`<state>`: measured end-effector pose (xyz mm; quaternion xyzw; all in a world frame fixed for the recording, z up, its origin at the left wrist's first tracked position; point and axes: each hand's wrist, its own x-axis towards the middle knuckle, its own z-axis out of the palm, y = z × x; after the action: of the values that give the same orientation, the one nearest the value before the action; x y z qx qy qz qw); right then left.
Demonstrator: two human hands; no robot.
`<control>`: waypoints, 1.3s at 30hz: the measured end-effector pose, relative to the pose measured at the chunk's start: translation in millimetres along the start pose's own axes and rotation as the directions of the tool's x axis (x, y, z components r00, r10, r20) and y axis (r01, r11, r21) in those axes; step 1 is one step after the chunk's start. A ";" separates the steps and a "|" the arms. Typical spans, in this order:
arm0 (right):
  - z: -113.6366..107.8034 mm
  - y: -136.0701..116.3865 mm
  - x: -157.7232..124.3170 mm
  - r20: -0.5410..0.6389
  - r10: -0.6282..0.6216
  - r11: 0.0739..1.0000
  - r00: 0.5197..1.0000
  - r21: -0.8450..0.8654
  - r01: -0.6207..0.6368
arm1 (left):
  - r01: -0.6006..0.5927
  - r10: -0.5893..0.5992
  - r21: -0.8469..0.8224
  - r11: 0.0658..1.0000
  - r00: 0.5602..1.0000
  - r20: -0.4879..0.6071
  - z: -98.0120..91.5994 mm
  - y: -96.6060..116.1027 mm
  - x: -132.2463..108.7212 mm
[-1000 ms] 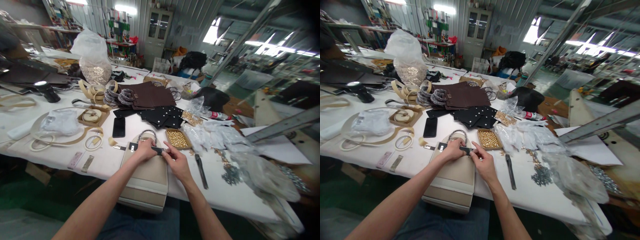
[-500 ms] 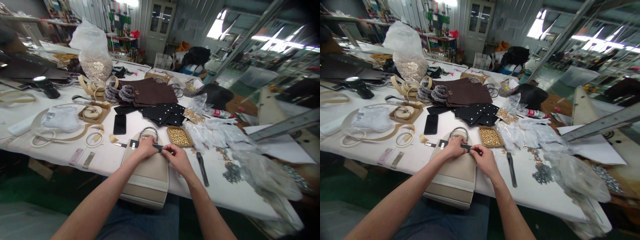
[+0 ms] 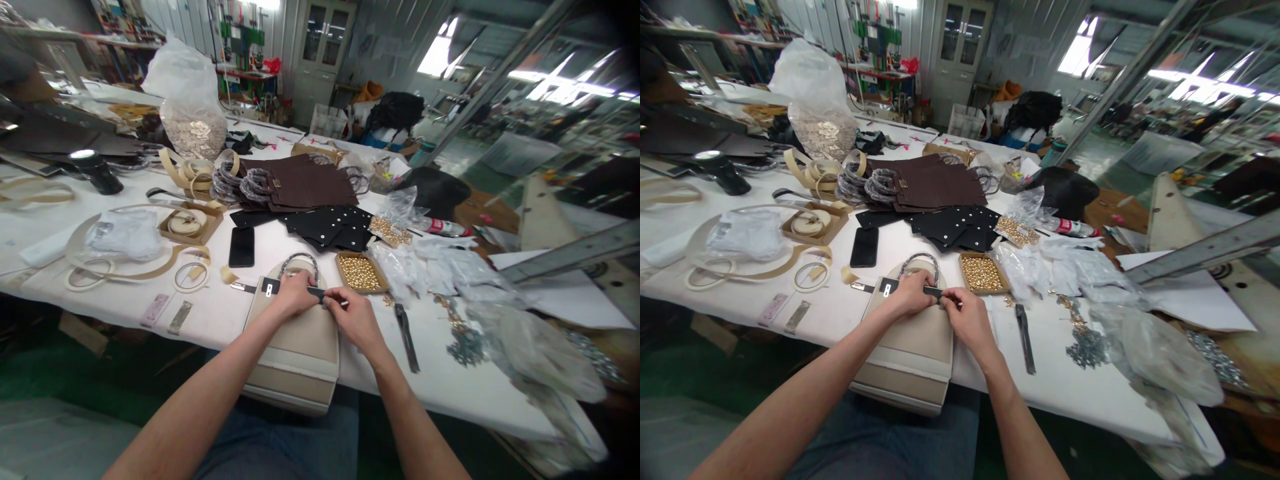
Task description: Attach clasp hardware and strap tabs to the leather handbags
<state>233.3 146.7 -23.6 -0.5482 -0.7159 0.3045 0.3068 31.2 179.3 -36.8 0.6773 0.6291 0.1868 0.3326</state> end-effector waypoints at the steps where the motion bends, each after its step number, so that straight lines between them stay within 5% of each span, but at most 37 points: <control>1: 1.2 -0.3 -0.5 -0.006 -0.034 0.999 0.999 -0.026 0.034 | -0.003 0.003 0.003 1.000 1.000 -0.001 0.0 -0.1 0.1; 6: 6.8 -0.9 -6.8 -0.102 -0.144 0.981 0.984 -0.149 0.128 | -0.013 0.013 0.004 1.000 1.000 -0.008 -0.3 0.7 -0.4; 12: 10.3 6.9 -23.1 -0.133 -0.237 0.969 0.962 -0.099 0.225 | -0.007 0.007 0.001 1.000 1.000 -0.021 -0.1 1.4 -2.2; 24: 10.5 14.9 -19.7 0.004 -0.389 0.900 0.921 -0.211 0.381 | -0.017 0.017 -0.013 1.000 0.999 -0.033 -0.6 0.9 -5.0; 39: 25.3 20.9 -24.6 -0.113 -0.254 0.967 0.961 -0.046 0.250 | -0.048 0.048 -0.017 0.999 0.999 -0.022 1.7 0.2 -4.7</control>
<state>231.4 124.7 -58.2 -0.4744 -0.7650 0.2189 0.3764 31.9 174.3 -37.1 0.6873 0.6145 0.2073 0.3272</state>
